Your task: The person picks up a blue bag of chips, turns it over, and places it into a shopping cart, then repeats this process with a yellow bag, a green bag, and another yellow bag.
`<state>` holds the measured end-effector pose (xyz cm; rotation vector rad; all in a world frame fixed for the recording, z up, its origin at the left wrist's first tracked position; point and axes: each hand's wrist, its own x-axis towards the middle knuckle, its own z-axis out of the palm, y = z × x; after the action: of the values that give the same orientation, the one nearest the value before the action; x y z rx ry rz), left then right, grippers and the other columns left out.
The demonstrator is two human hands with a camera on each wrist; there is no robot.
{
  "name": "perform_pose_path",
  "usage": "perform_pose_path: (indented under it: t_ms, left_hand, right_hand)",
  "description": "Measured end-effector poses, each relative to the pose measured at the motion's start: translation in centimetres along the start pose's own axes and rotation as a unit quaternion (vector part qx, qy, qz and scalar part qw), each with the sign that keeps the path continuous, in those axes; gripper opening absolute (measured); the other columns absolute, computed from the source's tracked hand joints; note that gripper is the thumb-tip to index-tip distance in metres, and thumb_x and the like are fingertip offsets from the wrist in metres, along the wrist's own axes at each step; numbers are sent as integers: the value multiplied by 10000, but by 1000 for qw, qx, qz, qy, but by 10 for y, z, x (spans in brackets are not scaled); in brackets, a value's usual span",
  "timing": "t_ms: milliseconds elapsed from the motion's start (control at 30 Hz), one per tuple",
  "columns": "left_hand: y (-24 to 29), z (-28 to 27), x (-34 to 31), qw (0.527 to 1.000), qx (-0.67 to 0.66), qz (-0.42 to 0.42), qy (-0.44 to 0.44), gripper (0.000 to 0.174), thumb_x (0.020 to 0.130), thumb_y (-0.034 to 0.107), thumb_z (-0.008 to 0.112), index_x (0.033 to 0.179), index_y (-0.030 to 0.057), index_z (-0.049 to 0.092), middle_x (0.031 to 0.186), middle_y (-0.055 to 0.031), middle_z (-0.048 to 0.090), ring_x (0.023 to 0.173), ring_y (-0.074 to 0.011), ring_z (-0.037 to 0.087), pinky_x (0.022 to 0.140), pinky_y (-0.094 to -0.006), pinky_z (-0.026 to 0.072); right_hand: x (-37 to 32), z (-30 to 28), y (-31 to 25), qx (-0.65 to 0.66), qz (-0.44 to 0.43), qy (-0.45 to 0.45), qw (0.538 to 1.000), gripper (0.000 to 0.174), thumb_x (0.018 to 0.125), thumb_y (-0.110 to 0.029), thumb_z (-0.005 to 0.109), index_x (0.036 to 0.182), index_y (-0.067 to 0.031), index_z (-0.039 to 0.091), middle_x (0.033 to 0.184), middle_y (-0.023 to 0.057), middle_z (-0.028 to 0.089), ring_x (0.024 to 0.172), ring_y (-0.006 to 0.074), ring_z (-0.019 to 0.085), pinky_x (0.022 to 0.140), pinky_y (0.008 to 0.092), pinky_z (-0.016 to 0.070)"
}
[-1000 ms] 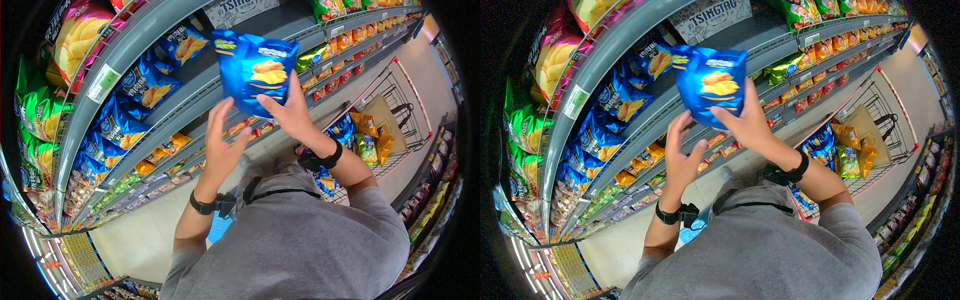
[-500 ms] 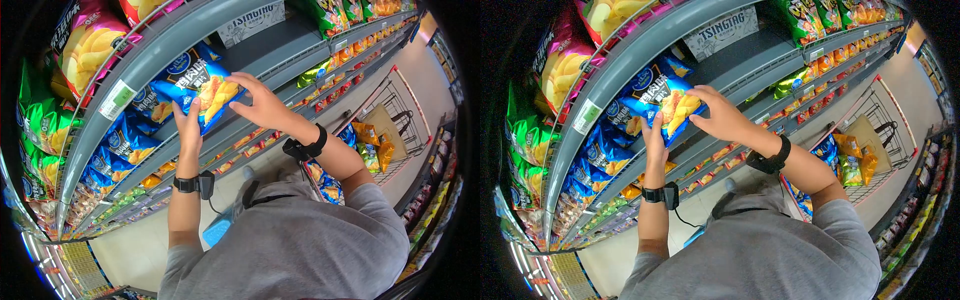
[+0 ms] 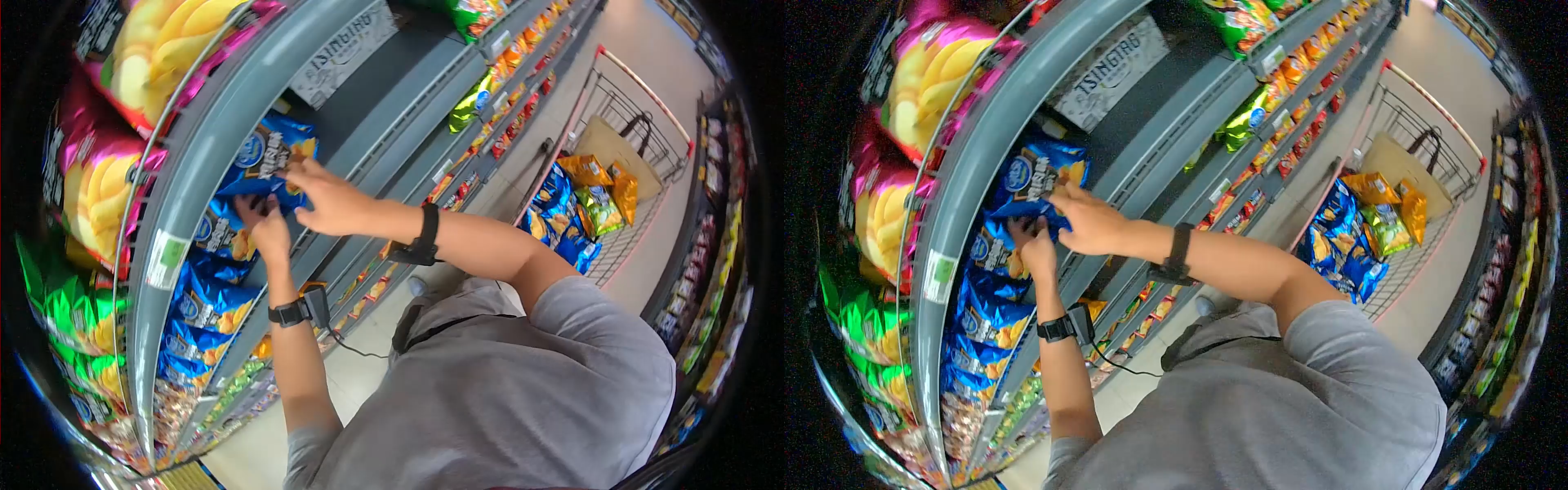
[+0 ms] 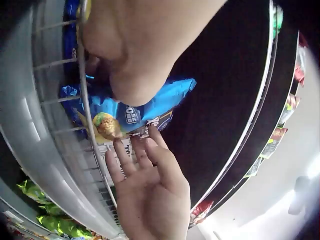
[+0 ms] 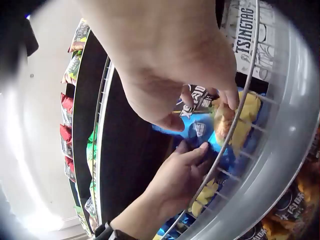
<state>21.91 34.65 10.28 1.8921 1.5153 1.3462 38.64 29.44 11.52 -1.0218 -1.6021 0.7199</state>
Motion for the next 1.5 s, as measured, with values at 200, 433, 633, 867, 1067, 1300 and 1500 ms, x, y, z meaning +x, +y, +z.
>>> perform_pose_path:
  t_ms: [200,433,633,867,1067,1300,1500]
  left_hand:
    - [28,16,-16,979,-136,84,129,461,844,-48,590,1250,-24,374,1028,-107,530,847,-187,584,776,-294,490]
    - [24,17,-9,972,-100,-53,-206,300,936,62,536,1198,-84,512,1133,-152,617,1005,-185,606,896,-279,461]
    - [15,18,0,931,10,-51,-361,386,932,81,529,1293,-50,480,1233,-189,576,1112,-211,560,974,-306,414]
    - [9,8,0,945,82,-71,-308,458,896,122,574,1304,-58,468,1233,-201,570,1098,-245,568,957,-333,422]
    - [-6,9,-4,969,93,-52,-223,362,891,97,564,1214,-64,529,1168,-180,606,1070,-232,580,928,-332,438]
    - [54,40,-87,980,-5,73,-183,169,909,39,546,1057,-26,594,1025,-107,631,912,-166,601,824,-279,479]
    - [-25,90,-176,891,-62,-142,-427,141,900,-11,533,1020,-6,608,909,-71,666,845,-112,607,758,-252,489]
  right_hand:
    - [4,2,7,-31,12,-58,998,631,788,-109,587,1382,-29,390,1290,216,438,1260,368,426,1022,403,400]
    - [-26,-35,15,46,-41,-1,998,268,814,-69,556,1068,13,582,1113,166,569,1043,297,591,906,380,471]
    - [-122,-104,68,168,40,113,978,130,829,-56,592,945,-7,626,898,82,665,806,132,638,717,297,522]
    - [-347,-206,207,53,408,355,840,163,853,-117,607,963,1,630,816,70,653,721,144,643,624,275,510]
    - [-498,-272,227,202,526,617,550,131,833,-166,643,928,-85,602,738,13,547,608,133,531,560,310,441]
    - [-628,-328,314,81,581,638,499,262,864,-233,614,1035,-53,529,929,82,542,802,196,544,692,383,474]
    - [-606,-337,328,138,562,634,513,317,929,-288,554,1147,-71,475,995,99,581,879,234,591,733,399,483]
